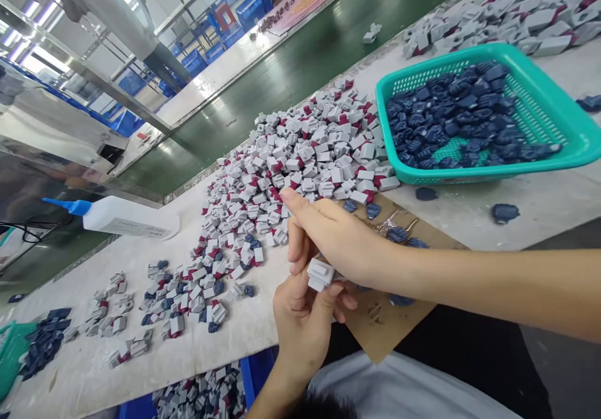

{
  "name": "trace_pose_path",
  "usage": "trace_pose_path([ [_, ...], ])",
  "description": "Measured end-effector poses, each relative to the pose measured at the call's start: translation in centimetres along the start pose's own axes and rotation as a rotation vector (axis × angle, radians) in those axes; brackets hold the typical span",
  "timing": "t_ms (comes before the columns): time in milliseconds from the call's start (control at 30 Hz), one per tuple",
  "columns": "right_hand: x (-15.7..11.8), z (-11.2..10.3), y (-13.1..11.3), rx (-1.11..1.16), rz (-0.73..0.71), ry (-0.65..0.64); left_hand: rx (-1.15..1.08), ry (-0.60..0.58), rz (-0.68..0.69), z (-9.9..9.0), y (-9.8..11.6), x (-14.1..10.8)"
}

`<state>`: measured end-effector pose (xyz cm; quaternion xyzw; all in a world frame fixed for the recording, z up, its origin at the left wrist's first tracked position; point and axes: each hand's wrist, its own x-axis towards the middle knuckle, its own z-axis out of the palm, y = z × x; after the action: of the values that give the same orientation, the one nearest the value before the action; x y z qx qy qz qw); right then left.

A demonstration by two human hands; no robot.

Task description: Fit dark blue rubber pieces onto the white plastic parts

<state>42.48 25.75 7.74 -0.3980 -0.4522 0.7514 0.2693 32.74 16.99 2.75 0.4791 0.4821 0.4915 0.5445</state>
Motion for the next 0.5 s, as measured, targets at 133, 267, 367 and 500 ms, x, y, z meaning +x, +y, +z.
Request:
trace_pose_path([
  [133, -0.1, 0.2, 0.9, 0.01, -0.033, -0.012, 0.166, 0.036, 0.118, -0.6, -0.4, -0.5],
  [267, 0.6, 1.9, 3.5, -0.234, -0.303, 0.006, 0.344, 0.026, 0.084, -2.9, -0.4, -1.4],
  [367, 2.0, 3.5, 4.9, -0.394, -0.467, -0.085, 0.627, 0.025, 0.024, -6.2, -0.8, -2.4],
  [500, 3.4, 1.1, 3.5, -0.59, -0.757, -0.018, 0.974, 0.278, -0.073, -11.0, -2.0, -3.9],
])
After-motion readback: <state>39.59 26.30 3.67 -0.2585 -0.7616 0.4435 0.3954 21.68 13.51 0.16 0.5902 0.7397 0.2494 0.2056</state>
